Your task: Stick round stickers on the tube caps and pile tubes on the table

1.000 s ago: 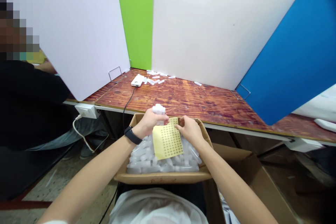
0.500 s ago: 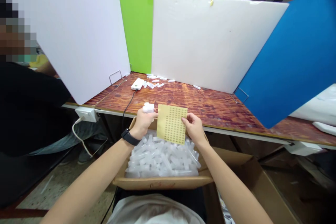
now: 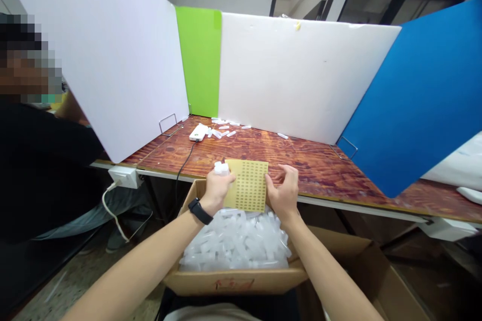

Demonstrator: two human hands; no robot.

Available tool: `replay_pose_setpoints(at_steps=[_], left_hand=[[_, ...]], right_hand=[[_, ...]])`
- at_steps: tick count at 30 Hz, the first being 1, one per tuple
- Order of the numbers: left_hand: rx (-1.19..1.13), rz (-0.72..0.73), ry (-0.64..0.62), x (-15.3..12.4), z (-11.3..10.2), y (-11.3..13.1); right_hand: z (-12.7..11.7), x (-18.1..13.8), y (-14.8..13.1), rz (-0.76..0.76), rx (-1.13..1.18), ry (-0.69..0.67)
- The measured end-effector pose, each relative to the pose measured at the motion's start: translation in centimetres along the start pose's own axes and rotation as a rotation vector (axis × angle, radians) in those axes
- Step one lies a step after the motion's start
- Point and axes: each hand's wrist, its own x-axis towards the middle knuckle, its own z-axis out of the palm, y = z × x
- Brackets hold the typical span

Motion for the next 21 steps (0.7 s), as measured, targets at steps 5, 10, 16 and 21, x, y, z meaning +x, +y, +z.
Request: replay_pose_setpoints(at_steps=[5,10,16,21], left_hand=[[0.008,-0.011,0.037,-0.9,0.7,0.3],[-0.045,-0.033,-0.041,-2.2,1.2,0.7],[-0.022,0.018,-0.026,-2.6,1.5,0.6],[-0.021,0.041,-0.041,-2.8,1.6,0.4]], right_hand=[[0.7,-0.9,-2.2,-0.385,-0.115,-0.314],[1.9,-1.3,-2.7,-0.190,-0.157,-0.392],[2.0,-1.4,-3.0,-0.025,-0.009,-0.362],[2.2,-1.3,-2.9,0.044,0.084,-0.365]])
